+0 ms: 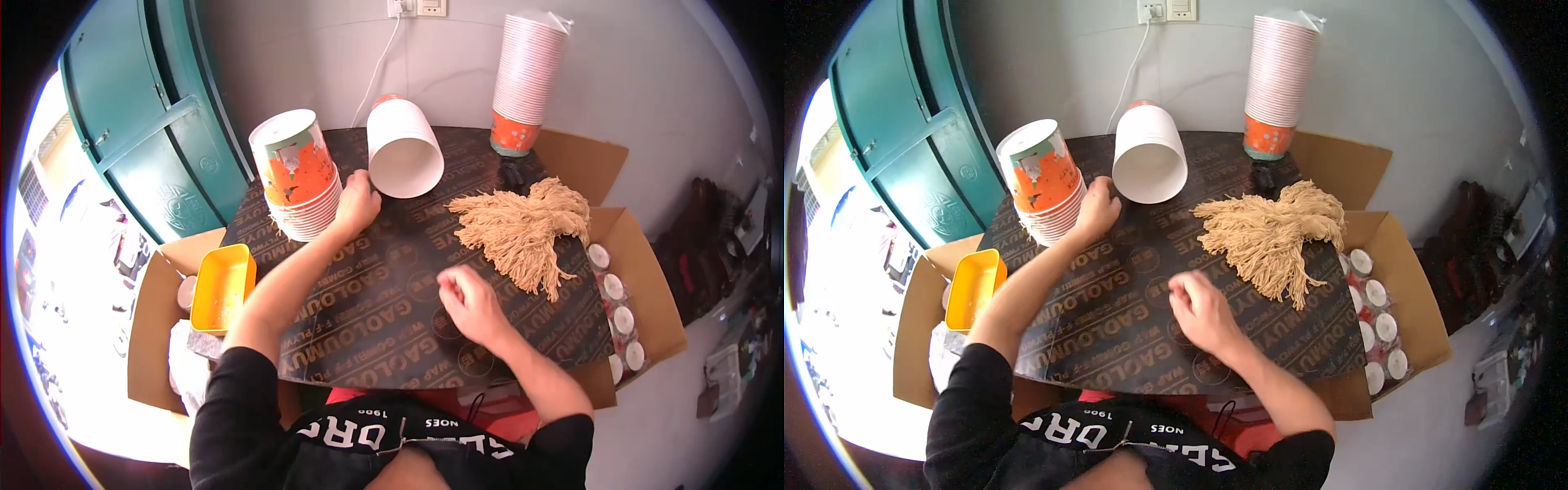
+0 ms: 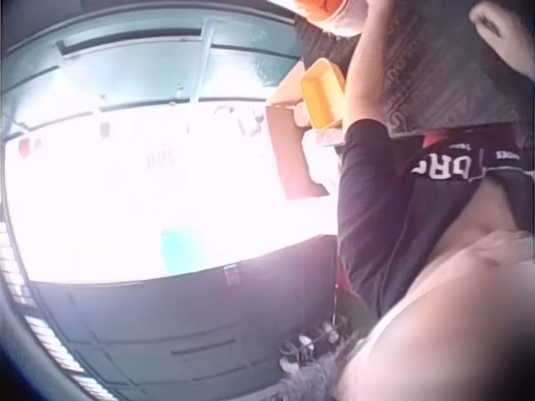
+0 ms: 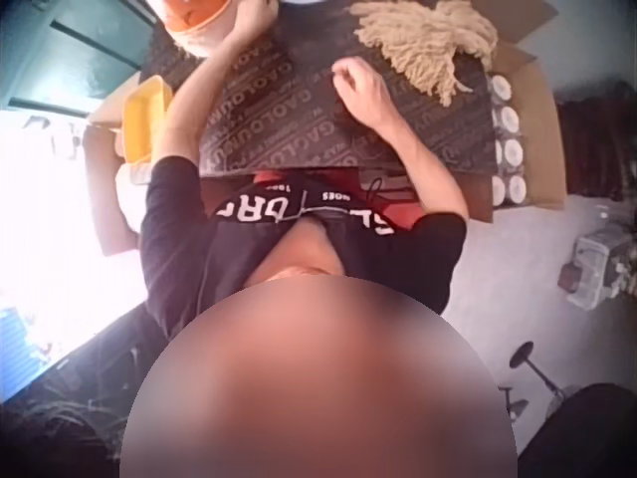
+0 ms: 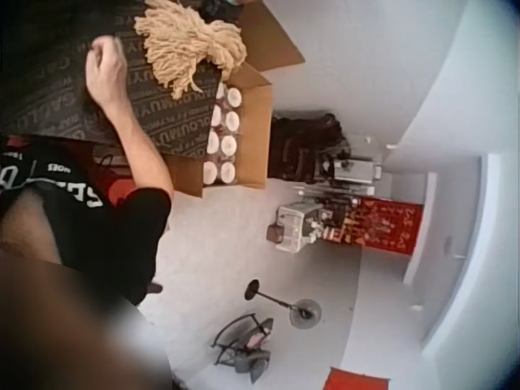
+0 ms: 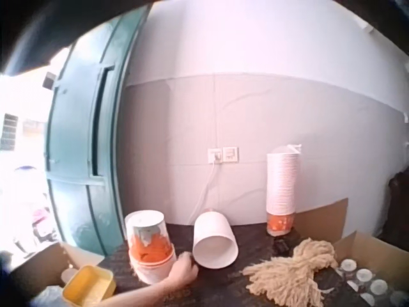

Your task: Threading a thin string or wire through paper cups to assemble a decorative sequence or garland.

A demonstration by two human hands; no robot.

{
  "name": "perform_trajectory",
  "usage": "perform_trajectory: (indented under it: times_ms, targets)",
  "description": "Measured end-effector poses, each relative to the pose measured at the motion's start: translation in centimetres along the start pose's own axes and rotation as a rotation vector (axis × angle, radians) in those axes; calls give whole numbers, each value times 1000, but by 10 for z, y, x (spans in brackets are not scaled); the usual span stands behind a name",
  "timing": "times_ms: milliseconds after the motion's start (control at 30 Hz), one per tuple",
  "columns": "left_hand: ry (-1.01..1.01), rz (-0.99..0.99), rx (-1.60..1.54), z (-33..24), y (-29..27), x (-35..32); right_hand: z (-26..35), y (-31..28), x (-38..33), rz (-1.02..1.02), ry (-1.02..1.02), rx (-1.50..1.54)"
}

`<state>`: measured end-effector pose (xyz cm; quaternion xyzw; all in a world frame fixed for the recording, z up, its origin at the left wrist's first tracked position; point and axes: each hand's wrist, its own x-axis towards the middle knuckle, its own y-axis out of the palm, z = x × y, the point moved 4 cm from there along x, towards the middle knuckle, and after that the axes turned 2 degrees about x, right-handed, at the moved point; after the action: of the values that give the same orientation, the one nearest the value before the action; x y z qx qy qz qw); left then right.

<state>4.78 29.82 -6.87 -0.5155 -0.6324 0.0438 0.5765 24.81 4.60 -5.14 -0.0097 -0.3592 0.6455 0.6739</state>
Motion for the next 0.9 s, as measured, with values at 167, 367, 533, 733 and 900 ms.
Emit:
perform_trajectory:
  times_ms: [167,367,533,733,900]
  targets:
    - [-305,-151,-494,16,45,-16,-87,10,90,-158,-44,-84]
    - [-184,-56,-579,9,41,-23,-140,21,165,-444,-113,-103]
    - [-206,68,-764,6,42,-19,-160,26,201,-602,-125,-67]
    - [-301,100,-958,18,46,-18,-165,26,210,-639,-79,-120]
    - [-344,150,-1120,16,45,-19,-161,23,209,-676,-49,-202]
